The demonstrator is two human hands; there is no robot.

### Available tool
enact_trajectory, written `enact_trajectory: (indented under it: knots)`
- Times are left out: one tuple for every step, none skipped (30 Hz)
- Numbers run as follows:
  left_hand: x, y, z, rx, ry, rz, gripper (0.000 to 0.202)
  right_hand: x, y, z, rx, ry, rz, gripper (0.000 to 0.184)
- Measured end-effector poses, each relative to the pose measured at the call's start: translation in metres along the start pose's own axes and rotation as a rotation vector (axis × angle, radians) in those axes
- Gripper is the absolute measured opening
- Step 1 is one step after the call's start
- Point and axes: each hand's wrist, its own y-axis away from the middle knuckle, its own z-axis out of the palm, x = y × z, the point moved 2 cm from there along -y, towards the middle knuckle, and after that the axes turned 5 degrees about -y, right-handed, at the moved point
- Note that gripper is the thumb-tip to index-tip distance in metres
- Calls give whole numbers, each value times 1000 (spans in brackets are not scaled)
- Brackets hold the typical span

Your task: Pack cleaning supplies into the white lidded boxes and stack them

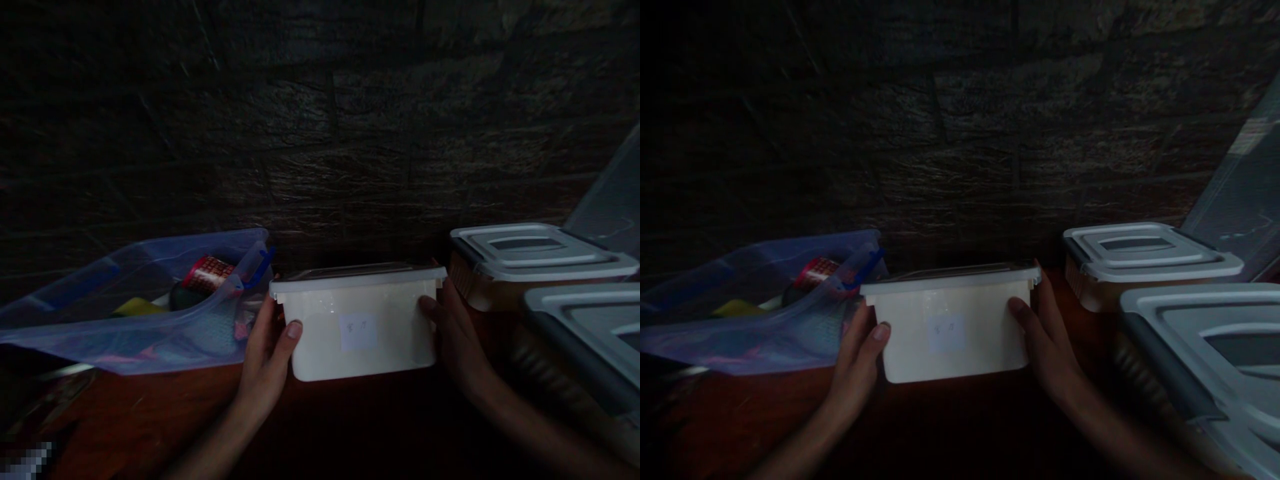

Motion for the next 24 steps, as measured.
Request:
enact_trajectory:
  knots:
    - [0, 0, 0, 3, -14, 2, 71, 0, 0, 1, 14, -50, 24, 79]
    - [0, -1, 0, 4, -24, 3, 71, -1, 0, 2, 23, -99, 49, 81]
    - [0, -1, 0, 3, -32, 3, 70, -1, 0, 2, 27, -135, 66, 82]
    - [0, -2, 0, 1, -39, 3, 70, -2, 0, 3, 26, -148, 73, 83]
    - [0, -2, 0, -2, -45, 5, 70, -2, 0, 3, 23, -149, 76, 84]
    - [1, -3, 0, -9, -48, 8, 70, -3, 0, 3, 20, -142, 76, 84]
    - [2, -3, 0, -15, -45, 10, 70, -3, 1, 3, 23, -131, 73, 83]
    - [2, -4, 0, -22, -39, 9, 70, -3, 1, 3, 25, -121, 70, 83]
    - [3, -4, 0, -31, -29, 5, 70, -4, 1, 3, 27, -115, 66, 82]
    - [3, -4, 0, -34, -14, 1, 70, -4, 1, 4, 25, -115, 63, 82]
    - [3, -4, 1, -34, 2, -4, 70, -4, 1, 4, 24, -118, 61, 81]
    - [3, -3, 1, -31, 15, -8, 69, -4, 1, 4, 26, -123, 59, 80]
    - [3, -3, 1, -28, 24, -13, 69, -4, 1, 5, 29, -130, 60, 80]
    - [3, -2, 1, -23, 31, -19, 69, -4, 1, 5, 35, -138, 62, 79]
    - [3, -2, 1, -19, 36, -26, 69, -4, 1, 5, 41, -147, 65, 79]
    - [2, -1, 1, -19, 38, -34, 69, -3, 1, 5, 43, -156, 68, 78]
    - [2, -1, 1, -21, 41, -42, 69, -3, 0, 5, 43, -164, 69, 78]
    - [1, -1, 1, -22, 45, -46, 70, -3, 0, 5, 40, -170, 70, 78]
    - [1, 0, 1, -25, 48, -49, 70, -3, 0, 5, 38, -171, 70, 77]
    - [1, 0, 1, -26, 48, -51, 70, -3, 0, 5, 38, -168, 70, 77]
    - [1, 0, 1, -26, 48, -51, 70, -3, 0, 5, 38, -162, 72, 77]
    - [1, 0, 1, -24, 50, -51, 69, -3, 0, 5, 41, -156, 73, 76]
    - [0, 0, 1, -22, 57, -54, 69, -3, -1, 5, 43, -150, 74, 77]
    - [0, 0, 1, -23, 69, -57, 70, -3, -1, 5, 43, -147, 76, 77]
